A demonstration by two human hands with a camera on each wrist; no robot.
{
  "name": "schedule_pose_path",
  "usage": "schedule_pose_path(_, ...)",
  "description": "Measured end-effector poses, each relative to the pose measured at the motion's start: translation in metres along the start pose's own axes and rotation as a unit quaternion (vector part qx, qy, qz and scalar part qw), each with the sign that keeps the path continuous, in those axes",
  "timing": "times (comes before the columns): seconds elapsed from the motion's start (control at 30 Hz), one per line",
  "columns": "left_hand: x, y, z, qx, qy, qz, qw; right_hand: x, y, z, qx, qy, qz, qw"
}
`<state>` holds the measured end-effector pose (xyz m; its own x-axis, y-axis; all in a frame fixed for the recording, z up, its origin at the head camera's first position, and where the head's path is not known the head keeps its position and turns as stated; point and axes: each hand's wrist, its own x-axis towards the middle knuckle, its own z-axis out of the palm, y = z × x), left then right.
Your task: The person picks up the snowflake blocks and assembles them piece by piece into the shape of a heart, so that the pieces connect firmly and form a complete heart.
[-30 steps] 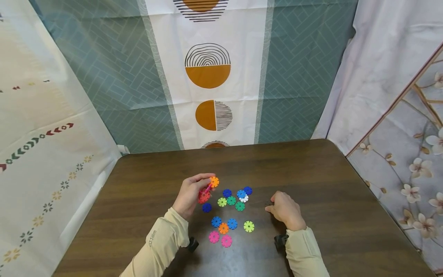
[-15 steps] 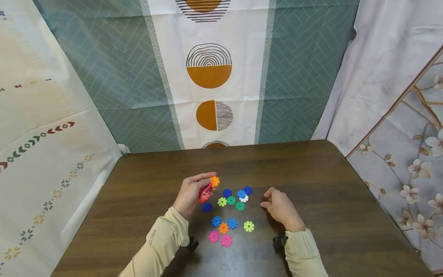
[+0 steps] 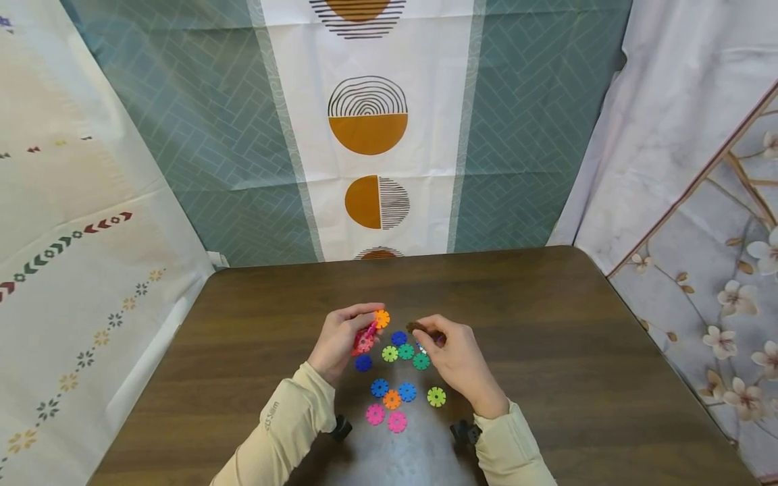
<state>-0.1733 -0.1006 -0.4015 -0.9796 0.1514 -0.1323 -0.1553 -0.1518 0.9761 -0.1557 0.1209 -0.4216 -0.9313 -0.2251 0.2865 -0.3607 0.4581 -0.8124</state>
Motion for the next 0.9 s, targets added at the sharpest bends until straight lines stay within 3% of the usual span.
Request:
schedule_pose_path(0.23,0.000,0.000,0.002,0.008,0.005,0.007,0.9999,0.005,-0.017,0.013,-0.004,0.016,-0.051,0.999)
schedule_pose_path(0.6,0.000,-0.003,0.004,0.003,0.003,0.005,1.0000,0.006,-0.020,0.023,-0.033,0.041,-0.072,0.996)
schedule_pose_path(0.9,-0.001,-0.004,0.007,0.006,0.009,0.022,0.9997,0.007,-0.021,0.025,-0.058,0.063,-0.137,0.987)
